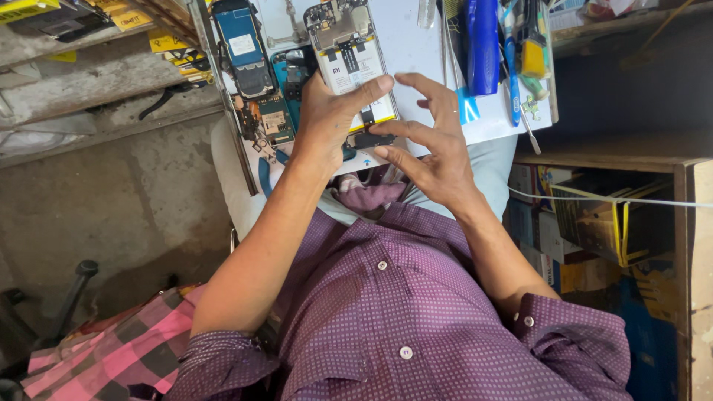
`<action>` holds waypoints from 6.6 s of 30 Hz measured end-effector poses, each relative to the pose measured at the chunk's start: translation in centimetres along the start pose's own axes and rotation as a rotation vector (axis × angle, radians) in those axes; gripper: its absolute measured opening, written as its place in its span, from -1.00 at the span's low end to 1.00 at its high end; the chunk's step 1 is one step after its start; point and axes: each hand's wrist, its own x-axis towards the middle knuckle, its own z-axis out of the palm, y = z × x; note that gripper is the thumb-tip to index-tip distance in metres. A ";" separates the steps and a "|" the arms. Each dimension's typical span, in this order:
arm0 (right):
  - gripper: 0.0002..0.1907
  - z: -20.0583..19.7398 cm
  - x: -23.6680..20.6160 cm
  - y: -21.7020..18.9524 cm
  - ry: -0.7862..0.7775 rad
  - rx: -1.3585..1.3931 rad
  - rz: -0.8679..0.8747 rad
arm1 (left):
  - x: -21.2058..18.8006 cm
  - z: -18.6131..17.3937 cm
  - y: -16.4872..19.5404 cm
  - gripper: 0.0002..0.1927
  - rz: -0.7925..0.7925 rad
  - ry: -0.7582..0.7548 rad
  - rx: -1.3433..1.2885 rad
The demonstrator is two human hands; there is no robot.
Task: The person disassembles a smartphone, prying off the back cover and lifting out the battery, then works on the internal components. They pick up a replacement back panel with a pre-applied adhesive film, peel its protective liner, and press the new panel onto the phone body.
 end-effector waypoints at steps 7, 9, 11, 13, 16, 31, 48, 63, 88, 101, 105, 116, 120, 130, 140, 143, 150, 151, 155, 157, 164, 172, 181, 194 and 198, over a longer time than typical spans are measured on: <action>-0.69 0.6 -0.1 0.4 -0.017 0.026 0.014 | 0.1 -0.2 -0.9 -0.48 -0.001 0.046 0.034; -0.69 0.6 -0.1 0.4 -0.021 0.045 0.017 | 0.2 -0.3 -1.0 -0.45 -0.022 0.065 0.042; -0.69 0.7 -0.1 0.4 -0.027 0.059 0.023 | 0.4 -0.3 -1.2 -0.44 -0.030 0.070 0.036; -0.70 0.6 0.0 0.5 -0.034 0.066 0.032 | 0.5 -0.4 -1.4 -0.44 -0.026 0.061 0.015; -0.70 0.6 0.1 0.5 -0.037 0.064 0.022 | 0.6 -0.5 -1.6 -0.47 -0.030 0.053 -0.009; -0.56 0.4 0.0 0.8 0.033 -0.311 -0.296 | 0.8 -1.0 -2.7 -0.54 0.025 0.070 -0.015; -0.62 -1.3 0.4 2.3 -0.007 -0.555 -0.612 | 0.6 -0.5 -2.5 -0.59 -0.003 0.075 -0.006; -0.56 -1.1 0.3 3.4 0.109 -0.351 -0.363 | -1.6 -1.6 0.0 0.06 -0.071 -0.459 -0.175; -0.34 1.7 0.8 2.4 0.129 0.926 0.511 | -1.4 -2.2 -0.2 -0.17 0.023 -0.314 0.129; -0.75 3.3 3.3 3.2 0.038 0.415 0.302 | -4.6 -7.3 4.6 -0.18 0.171 -0.152 0.144; -0.88 4.1 4.0 3.9 0.021 0.052 0.168 | -6.9 -8.7 5.3 -0.22 0.131 -0.011 0.153; -0.75 6.6 6.5 4.2 -0.024 -0.145 0.026 | -9.7 -10.5 4.0 -0.23 0.100 0.132 0.081; -0.68 6.8 6.5 3.9 -0.034 -0.182 0.007 | -9.7 -10.6 3.8 -0.23 0.096 0.123 0.073; -0.74 6.7 6.9 4.7 -0.036 -0.048 -0.015 | -9.5 -10.7 3.1 -0.23 0.081 0.119 0.092; -0.84 3.5 5.5 5.3 -0.074 0.783 0.398 | -6.2 -7.9 2.0 -0.25 0.062 0.049 0.098; -0.80 2.0 4.2 5.3 0.018 0.826 0.485 | -4.4 -6.7 2.0 -0.25 0.074 -0.016 0.095; -0.80 0.2 2.3 5.6 0.176 1.104 0.579 | -1.3 -4.0 1.4 -0.27 0.084 -0.154 0.059; -0.81 -0.1 2.0 5.7 0.190 1.138 0.590 | -1.1 -3.7 1.3 -0.27 0.086 -0.170 0.060; -0.81 -0.4 1.6 6.1 0.194 1.199 0.601 | -0.4 -3.0 0.9 -0.25 0.093 -0.188 0.044; -0.80 -0.6 1.5 6.2 0.189 1.219 0.603 | -0.3 -2.8 0.8 -0.26 0.086 -0.186 0.056; -0.77 -0.4 1.5 6.1 0.202 1.196 0.610 | -0.2 -2.6 0.5 -0.22 0.083 -0.167 0.069; -0.82 0.7 1.2 5.8 0.264 0.773 0.507 | -0.3 -2.3 0.5 -0.17 0.090 -0.168 0.092; -0.90 0.4 0.9 6.0 0.269 0.847 0.542 | -0.3 -2.2 0.7 -0.15 0.079 -0.172 0.099; -0.82 0.0 0.8 5.7 0.205 0.845 0.440 | -0.4 -2.6 -0.1 -0.24 0.084 -0.162 0.099; -0.77 -0.1 0.7 5.9 0.187 0.845 0.465 | -0.3 -2.5 -0.2 -0.23 0.080 -0.169 0.090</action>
